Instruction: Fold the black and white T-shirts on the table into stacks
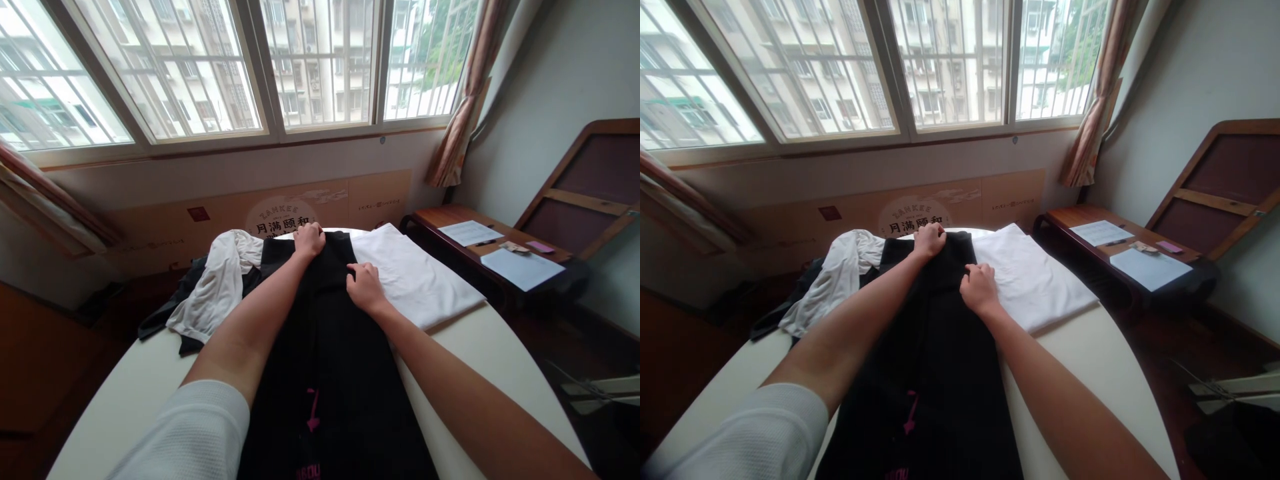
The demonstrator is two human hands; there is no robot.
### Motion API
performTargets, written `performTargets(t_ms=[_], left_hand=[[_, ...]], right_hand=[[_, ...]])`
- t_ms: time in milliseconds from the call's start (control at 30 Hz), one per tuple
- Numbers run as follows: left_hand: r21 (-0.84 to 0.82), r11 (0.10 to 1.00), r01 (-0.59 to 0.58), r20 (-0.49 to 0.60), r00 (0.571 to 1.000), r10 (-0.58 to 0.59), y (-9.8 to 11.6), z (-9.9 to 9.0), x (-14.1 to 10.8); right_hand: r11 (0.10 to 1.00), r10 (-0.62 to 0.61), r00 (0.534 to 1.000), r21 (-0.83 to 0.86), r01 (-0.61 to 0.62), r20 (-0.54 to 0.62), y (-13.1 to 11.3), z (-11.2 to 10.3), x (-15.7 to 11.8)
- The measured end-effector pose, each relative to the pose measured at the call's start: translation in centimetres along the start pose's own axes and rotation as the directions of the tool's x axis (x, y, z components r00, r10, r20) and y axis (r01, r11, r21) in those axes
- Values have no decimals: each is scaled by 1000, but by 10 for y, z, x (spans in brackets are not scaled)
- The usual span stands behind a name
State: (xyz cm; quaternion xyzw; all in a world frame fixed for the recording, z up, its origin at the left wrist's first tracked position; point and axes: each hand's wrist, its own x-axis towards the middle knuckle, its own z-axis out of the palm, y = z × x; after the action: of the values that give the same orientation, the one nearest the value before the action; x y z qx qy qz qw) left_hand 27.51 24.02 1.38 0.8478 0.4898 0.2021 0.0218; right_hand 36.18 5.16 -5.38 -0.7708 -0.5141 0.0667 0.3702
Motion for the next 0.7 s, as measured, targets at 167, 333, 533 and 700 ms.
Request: performTargets(t_ms=[167,333,533,700], left_hand=[[-38,953,-300,113,947,302,12,22,-10],[-16,943,-334,387,867,313,14,41,-14],[137,967,-213,334,929,157,22,36,-24],[92,940,-328,208,930,304,23,16,-59]], right_hand=[[996,4,1000,-90,-5,-8,-5,2,-6],[986,-9,1000,-166,12,17,-10,-3,-8],[973,-9,999,-230,20,49,-18,-5,-11],[961,-39,991,-266,72,125,-20,-5,-14]])
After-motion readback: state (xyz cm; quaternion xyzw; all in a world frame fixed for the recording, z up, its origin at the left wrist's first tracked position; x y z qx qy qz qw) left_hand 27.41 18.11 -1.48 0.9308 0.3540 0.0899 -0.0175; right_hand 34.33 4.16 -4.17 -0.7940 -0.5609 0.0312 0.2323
